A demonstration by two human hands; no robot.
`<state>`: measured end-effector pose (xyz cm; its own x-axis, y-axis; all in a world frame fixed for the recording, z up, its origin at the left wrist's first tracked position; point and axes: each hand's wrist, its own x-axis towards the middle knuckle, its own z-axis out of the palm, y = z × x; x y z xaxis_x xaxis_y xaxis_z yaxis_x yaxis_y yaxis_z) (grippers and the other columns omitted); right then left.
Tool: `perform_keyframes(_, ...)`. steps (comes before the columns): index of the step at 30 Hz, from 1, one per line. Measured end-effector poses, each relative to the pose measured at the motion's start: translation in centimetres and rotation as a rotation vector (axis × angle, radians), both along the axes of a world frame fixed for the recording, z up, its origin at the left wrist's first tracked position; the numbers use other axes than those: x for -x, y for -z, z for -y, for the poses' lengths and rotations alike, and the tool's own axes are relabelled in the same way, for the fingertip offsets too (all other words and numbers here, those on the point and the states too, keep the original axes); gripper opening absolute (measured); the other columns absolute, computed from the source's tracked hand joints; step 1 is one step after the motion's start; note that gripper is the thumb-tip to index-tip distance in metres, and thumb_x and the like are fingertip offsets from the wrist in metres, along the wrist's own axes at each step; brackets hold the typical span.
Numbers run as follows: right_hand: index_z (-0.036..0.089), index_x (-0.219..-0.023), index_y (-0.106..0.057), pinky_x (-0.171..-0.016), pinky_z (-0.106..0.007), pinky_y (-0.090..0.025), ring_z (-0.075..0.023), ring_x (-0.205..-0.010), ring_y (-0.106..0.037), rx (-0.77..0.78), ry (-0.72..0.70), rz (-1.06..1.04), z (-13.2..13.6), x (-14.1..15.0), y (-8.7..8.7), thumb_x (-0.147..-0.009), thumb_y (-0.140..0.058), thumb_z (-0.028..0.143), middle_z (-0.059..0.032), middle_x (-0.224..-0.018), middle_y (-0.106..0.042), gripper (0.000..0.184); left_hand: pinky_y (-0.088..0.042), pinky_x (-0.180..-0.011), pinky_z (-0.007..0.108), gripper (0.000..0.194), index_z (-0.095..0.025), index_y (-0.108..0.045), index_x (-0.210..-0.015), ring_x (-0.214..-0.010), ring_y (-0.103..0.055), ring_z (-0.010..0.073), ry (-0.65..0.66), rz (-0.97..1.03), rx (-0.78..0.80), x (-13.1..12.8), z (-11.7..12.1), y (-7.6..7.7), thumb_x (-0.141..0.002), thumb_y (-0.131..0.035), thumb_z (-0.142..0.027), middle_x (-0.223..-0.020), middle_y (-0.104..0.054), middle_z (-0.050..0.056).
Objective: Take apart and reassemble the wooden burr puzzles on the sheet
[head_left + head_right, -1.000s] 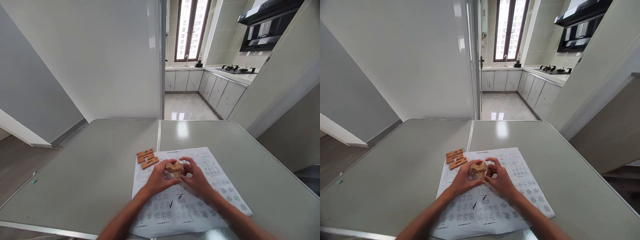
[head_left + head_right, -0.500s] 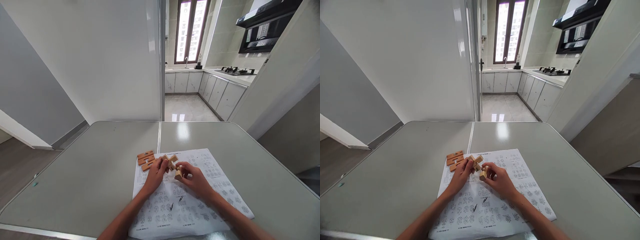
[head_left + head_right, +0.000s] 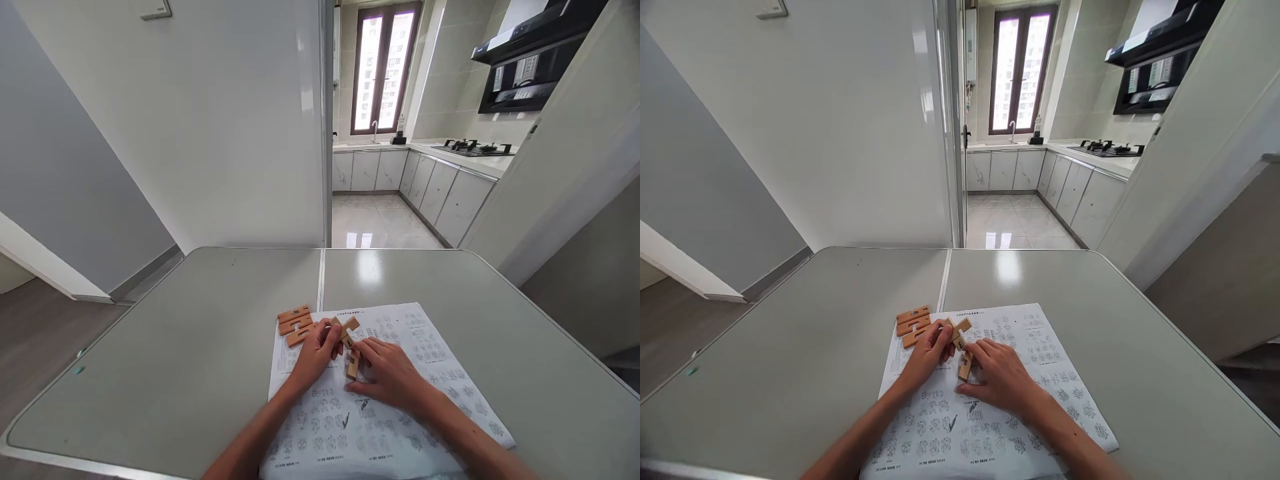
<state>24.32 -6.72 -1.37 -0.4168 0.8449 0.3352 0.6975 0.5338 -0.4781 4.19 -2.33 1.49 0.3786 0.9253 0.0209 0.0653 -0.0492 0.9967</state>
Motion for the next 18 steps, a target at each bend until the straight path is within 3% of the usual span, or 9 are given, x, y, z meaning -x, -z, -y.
perform_keyframes(2,0.023,-0.113,-0.064,-0.068,-0.033,-0.047,-0.0239,-0.079,-0.065,0.012,0.009,-0.022,0.05,-0.11,-0.03,-0.079,-0.084,0.051,-0.0042,-0.089,-0.071,0.049,-0.039,-0.055,0.023,0.047,-0.021,-0.051,-0.087,-0.055,-0.047,0.0108,0.014,-0.014,-0.005,0.01,0.07,0.06,-0.098,-0.052,-0.066,-0.065,-0.057,-0.003)
perform_keyframes(6,0.022,-0.119,-0.061,-0.059,-0.028,-0.044,-0.0163,-0.060,-0.057,0.127,0.107,-0.242,-0.22,-0.61,0.13,-0.097,-0.062,0.046,0.0022,-0.073,-0.062,0.032,-0.040,-0.054,0.023,0.044,-0.020,-0.056,-0.092,-0.054,-0.050,0.0115,0.066,-0.067,-0.043,0.11,0.24,0.19,-0.100,-0.051,-0.063,-0.065,-0.058,-0.003)
perform_keyframes(10,0.021,-0.099,-0.063,-0.058,-0.028,-0.046,-0.0153,-0.059,-0.053,0.192,0.123,-0.445,-0.60,-0.91,-0.03,-0.106,-0.045,0.047,0.0013,-0.070,-0.060,0.032,-0.042,-0.053,0.023,0.042,-0.019,-0.056,-0.085,-0.054,-0.053,0.0116,0.105,-0.142,-0.110,0.14,0.63,0.06,-0.099,-0.054,-0.059,-0.064,-0.060,-0.002)
perform_keyframes(15,0.023,-0.086,-0.059,-0.054,-0.027,-0.043,-0.0148,-0.056,-0.049,0.080,0.095,-0.458,-0.41,-0.56,0.06,-0.102,-0.054,0.043,0.0015,-0.067,-0.057,0.026,-0.049,-0.057,0.024,0.040,-0.018,-0.064,-0.090,-0.056,-0.062,0.0132,0.079,-0.167,-0.129,0.06,0.81,0.10,-0.100,-0.055,-0.056,-0.067,-0.065,0.000)
perform_keyframes(18,0.023,-0.084,-0.059,-0.051,-0.027,-0.040,-0.0135,-0.052,-0.047,-0.050,0.080,-0.391,-0.13,-0.39,0.33,-0.100,-0.058,0.036,0.0028,-0.063,-0.055,0.021,-0.053,-0.059,0.024,0.038,-0.018,-0.071,-0.089,-0.069,-0.070,0.0166,0.017,-0.170,-0.179,-0.02,0.68,0.19,-0.097,-0.061,-0.054,-0.085,-0.071,0.005)
